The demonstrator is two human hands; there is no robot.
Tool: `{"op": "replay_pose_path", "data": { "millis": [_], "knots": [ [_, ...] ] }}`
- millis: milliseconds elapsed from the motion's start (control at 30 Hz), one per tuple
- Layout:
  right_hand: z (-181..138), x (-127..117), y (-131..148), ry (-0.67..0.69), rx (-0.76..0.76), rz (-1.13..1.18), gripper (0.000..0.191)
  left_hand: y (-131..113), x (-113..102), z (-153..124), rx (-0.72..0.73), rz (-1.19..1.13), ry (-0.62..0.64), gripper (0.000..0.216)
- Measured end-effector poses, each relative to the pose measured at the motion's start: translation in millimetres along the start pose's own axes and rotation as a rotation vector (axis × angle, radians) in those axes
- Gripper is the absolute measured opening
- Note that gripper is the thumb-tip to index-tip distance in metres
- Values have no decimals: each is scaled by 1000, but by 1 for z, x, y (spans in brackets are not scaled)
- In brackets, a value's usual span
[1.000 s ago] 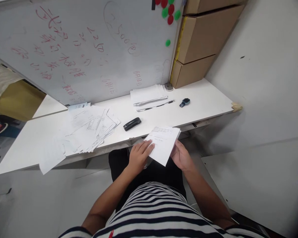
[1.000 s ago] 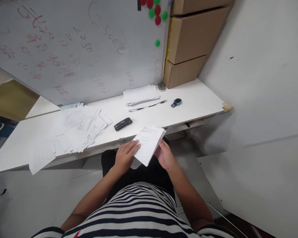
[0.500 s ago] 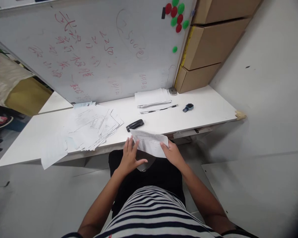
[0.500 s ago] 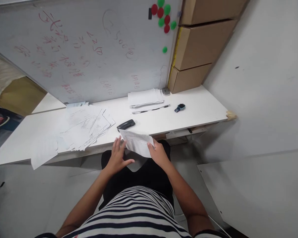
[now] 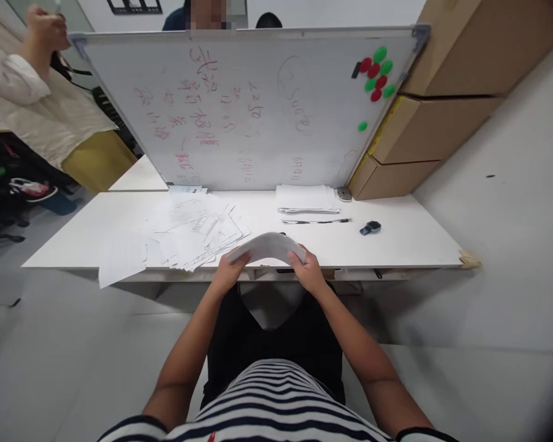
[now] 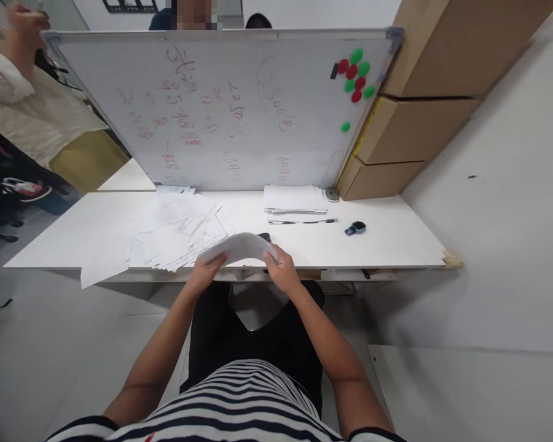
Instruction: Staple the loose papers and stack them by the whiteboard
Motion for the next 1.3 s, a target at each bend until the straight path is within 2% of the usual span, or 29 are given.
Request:
{"op": "replay_pose_path", "data": {
  "millis": [100, 167, 300, 400, 467, 567, 700, 767, 833, 933, 1033, 1133, 1300],
  "knots": [
    [14, 12, -31, -55, 103, -53, 43, 14, 16, 16, 7, 53, -49, 41],
    [16, 15, -42, -104, 108, -81, 46, 19, 27, 23, 46, 60, -52, 40],
    [13, 18, -42, -93, 35, -178, 46, 25, 41, 23, 42, 30, -34, 43],
    [9, 15, -48, -55, 115, -291, 44, 28, 44, 14, -10, -10, -62, 41],
    [2, 8, -53, -64, 154, -320, 45, 25, 47, 6, -5, -17, -54, 38],
    [-18, -10, -59, -141, 171, -307, 47, 17, 51, -7, 0, -13, 25, 36],
    [-63, -40, -73, -214, 255, -264, 47, 6, 67, -15, -43, -95, 235, 39],
    [-88, -56, -78, -251, 248, -246, 43, -1, 73, -9, -11, -132, 276, 46],
    [-111, -72, -88, -316, 295, -250, 40, -8, 73, 7, 89, -50, 229, 50],
    [-139, -96, -108, -462, 445, -220, 37, -10, 77, 38, 294, 330, 157, 49],
    [-152, -110, -125, -559, 570, -42, 37, 9, 89, 66, 357, 673, 194, 52],
    [-147, -110, -127, -534, 585, 221, 40, 30, 95, 77, 348, 786, 215, 41],
    [-125, -99, -112, -415, 569, 459, 42, 34, 95, 70, 397, 769, 235, 39]
  ]
}}
Point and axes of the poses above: each hand's wrist, its own z-axis towards the middle knuckle, its own x-axis out of the palm, y = z × x, the point moved 7 cm from there along z, towards the middle knuckle, and after that the axes turned 5 degrees about x, right-handed, at the moved point
